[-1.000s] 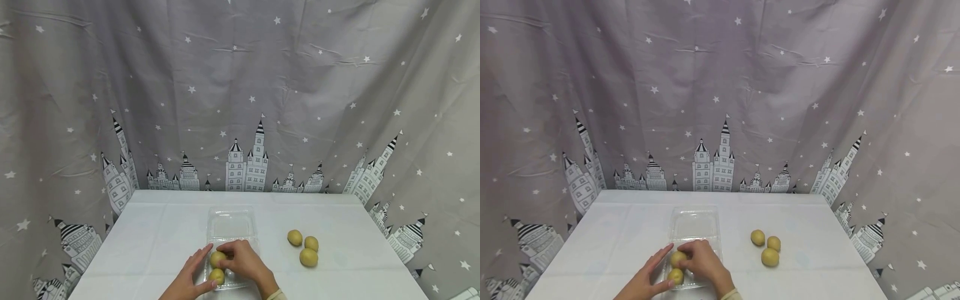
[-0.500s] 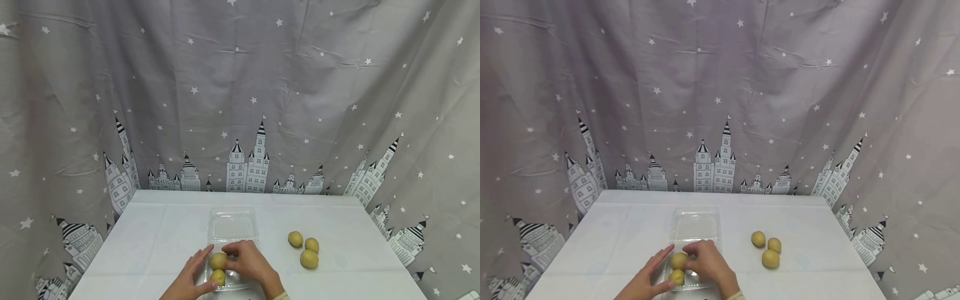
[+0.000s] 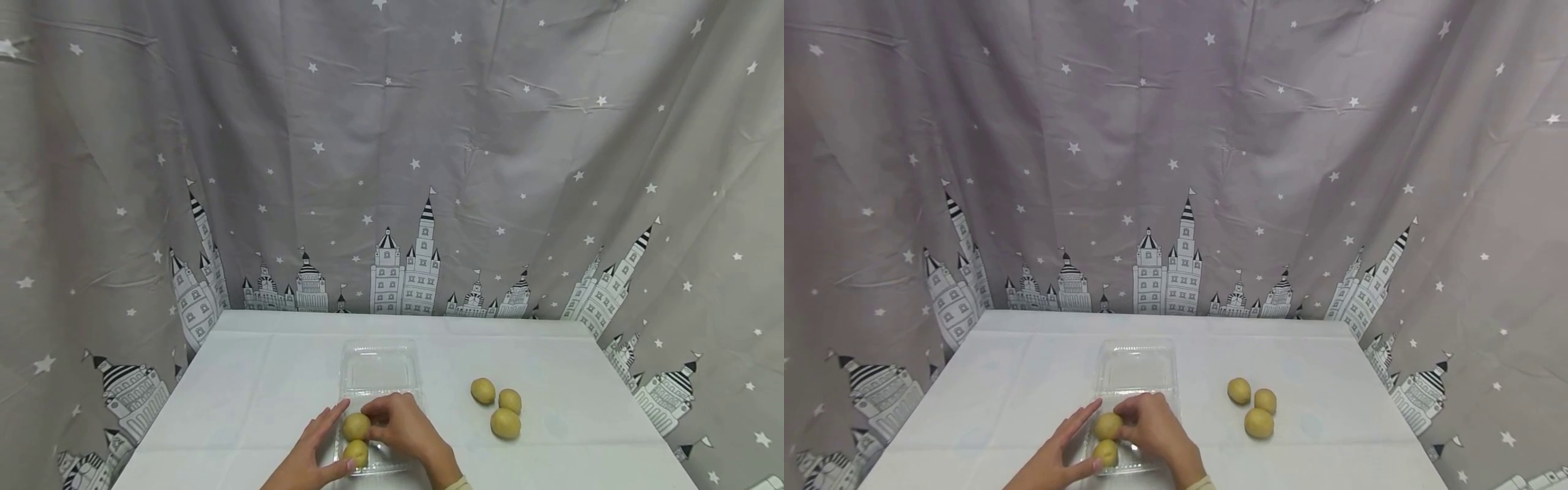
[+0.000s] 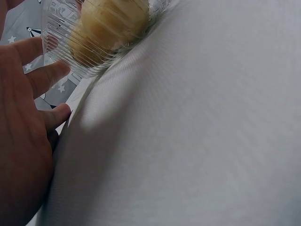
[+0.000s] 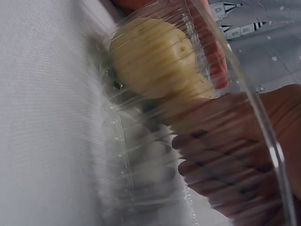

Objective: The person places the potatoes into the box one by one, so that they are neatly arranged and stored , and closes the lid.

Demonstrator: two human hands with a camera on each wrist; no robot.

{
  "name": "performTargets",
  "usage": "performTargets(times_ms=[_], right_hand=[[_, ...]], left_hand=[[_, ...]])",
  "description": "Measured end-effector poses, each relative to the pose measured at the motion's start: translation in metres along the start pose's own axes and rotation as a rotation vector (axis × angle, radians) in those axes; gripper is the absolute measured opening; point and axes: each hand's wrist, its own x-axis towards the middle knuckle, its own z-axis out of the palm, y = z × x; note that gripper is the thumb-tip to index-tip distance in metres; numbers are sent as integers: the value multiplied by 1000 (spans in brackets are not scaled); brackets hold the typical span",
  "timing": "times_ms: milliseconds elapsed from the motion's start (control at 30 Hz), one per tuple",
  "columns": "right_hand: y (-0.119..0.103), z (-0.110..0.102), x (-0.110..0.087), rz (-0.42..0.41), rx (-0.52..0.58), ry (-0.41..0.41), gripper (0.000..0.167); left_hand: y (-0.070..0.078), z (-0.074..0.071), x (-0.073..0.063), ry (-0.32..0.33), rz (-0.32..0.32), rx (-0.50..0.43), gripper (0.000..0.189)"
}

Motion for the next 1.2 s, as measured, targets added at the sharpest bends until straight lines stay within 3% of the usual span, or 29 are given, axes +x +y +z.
performTargets(times_ms=[233, 567, 900, 1200], right_hand=[[-3, -5, -2, 9, -6, -1, 31], [-9, -23, -7, 115, 5, -28, 39], [-3, -40, -20, 66, -30, -1, 44], [4, -61, -29, 46, 20, 1, 48]], left_hand=[[-1, 0, 1, 2, 6, -5, 94], [0, 0, 2, -18, -32, -11, 93], [1, 0, 0, -1, -19, 8, 93], [1, 0, 0, -11, -19, -12, 93]])
